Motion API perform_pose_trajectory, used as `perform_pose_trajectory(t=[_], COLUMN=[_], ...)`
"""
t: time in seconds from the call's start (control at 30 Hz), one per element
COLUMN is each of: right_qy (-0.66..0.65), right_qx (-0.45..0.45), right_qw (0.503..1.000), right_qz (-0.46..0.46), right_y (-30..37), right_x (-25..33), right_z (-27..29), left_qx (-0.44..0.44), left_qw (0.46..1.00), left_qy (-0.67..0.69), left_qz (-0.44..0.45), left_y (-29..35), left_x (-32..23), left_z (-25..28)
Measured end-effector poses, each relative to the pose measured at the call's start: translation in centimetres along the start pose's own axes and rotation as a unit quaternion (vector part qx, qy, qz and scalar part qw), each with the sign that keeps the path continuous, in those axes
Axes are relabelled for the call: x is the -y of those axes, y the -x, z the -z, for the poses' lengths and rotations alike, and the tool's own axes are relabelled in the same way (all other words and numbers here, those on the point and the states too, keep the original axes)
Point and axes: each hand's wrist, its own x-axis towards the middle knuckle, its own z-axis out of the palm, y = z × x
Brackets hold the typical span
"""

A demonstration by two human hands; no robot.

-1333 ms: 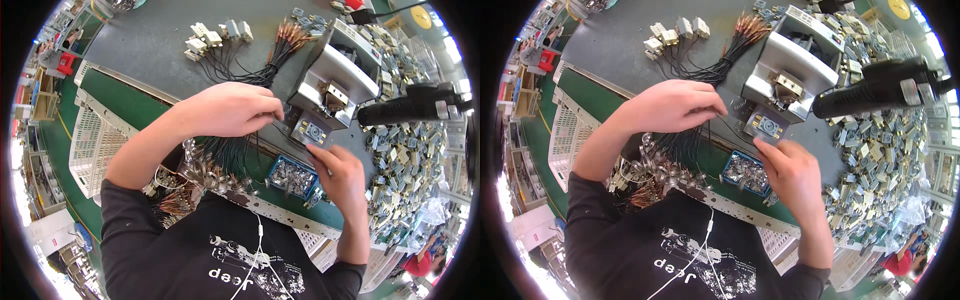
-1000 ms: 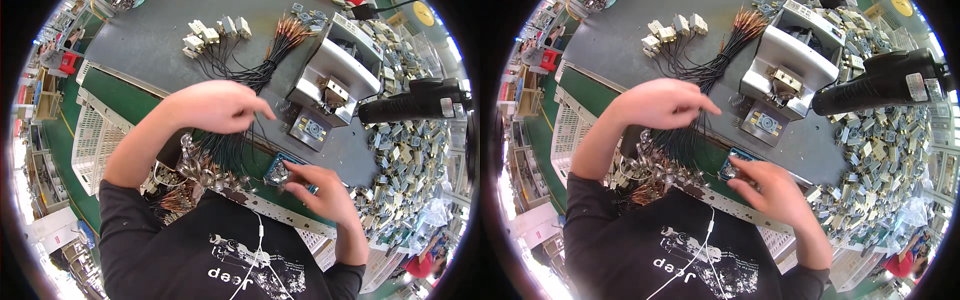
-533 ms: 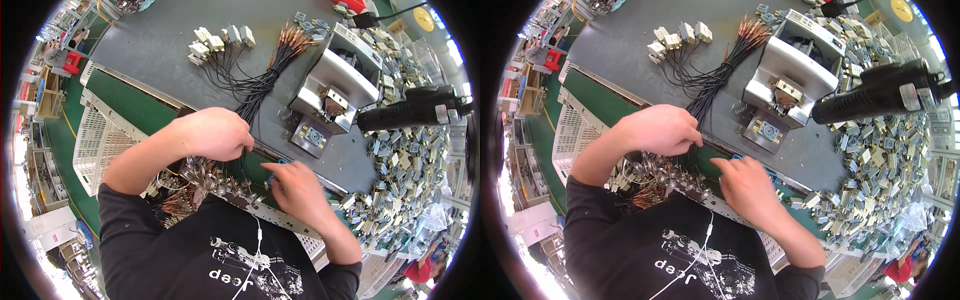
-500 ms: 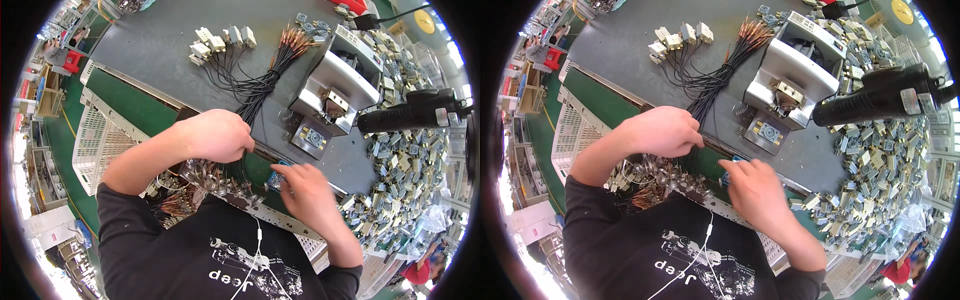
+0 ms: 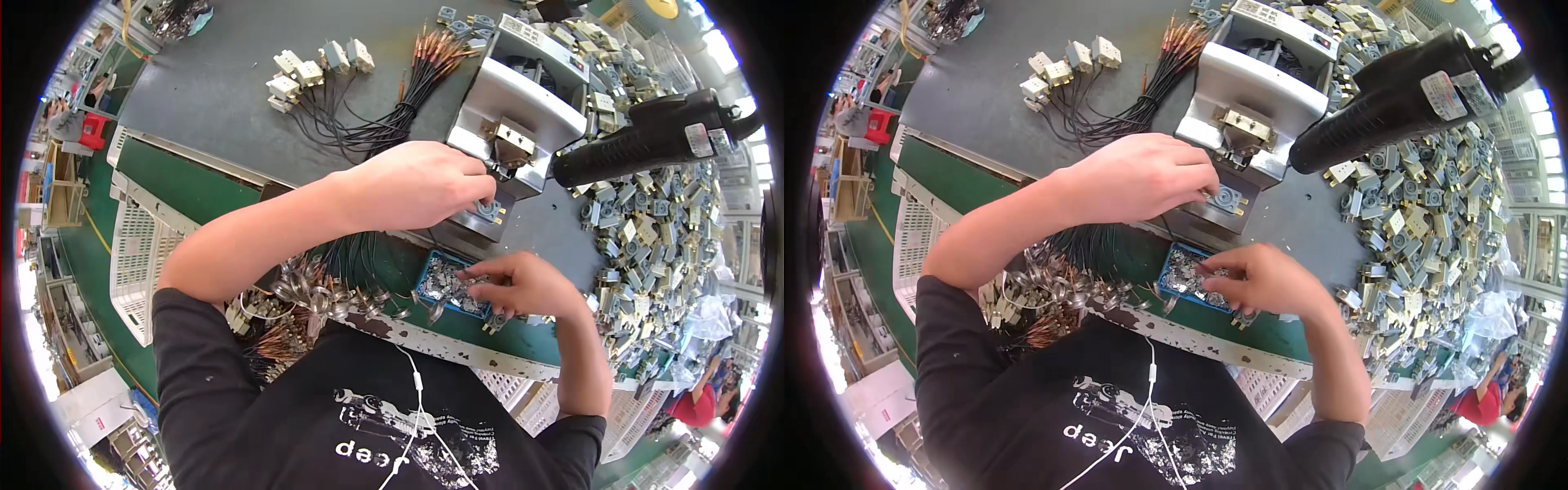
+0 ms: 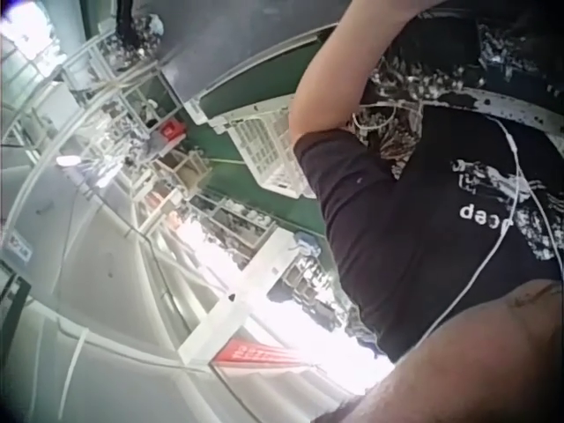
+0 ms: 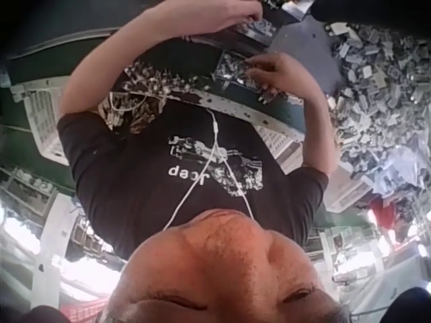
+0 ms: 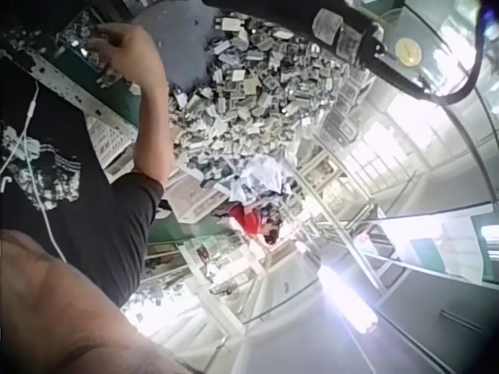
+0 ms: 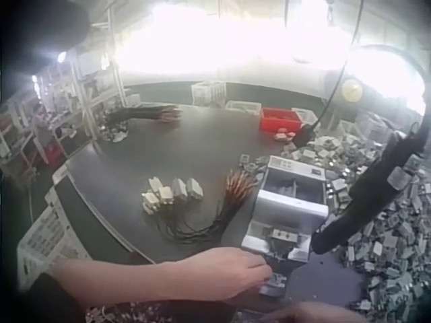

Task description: Assembling electronic components by placing them into a fixture and using an electric screwdriver to fasten them.

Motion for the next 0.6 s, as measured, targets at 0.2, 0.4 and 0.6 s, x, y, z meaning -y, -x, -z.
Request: perform_pose_trajectory(t=[0.2,0.4,0.6], right_qy=[-0.013,-0.052,-0.06], right_qx=[-0.011,0.023,0.054], right_qw=[1.0,0.998,0.997], right_qz=[0.019,0.015,0.016], right_y=[-0.6,-0.7,-1.0], right_x=[-0.5,-0.9,-0.7], right_z=[-0.7,-0.3,0.2], left_qx=[0.021,0.035,0.073], left_qw=[1.0,0.998,0.996], left_qy=[-0.012,-0.037,-0.056], left_qz=[-0.005,-0.023,-0.015], left_y=[-1.5,-1.8,-2.2], left_x=[0.5,0.2,-0.3], left_z=[-2.3,-2.7,-2.3])
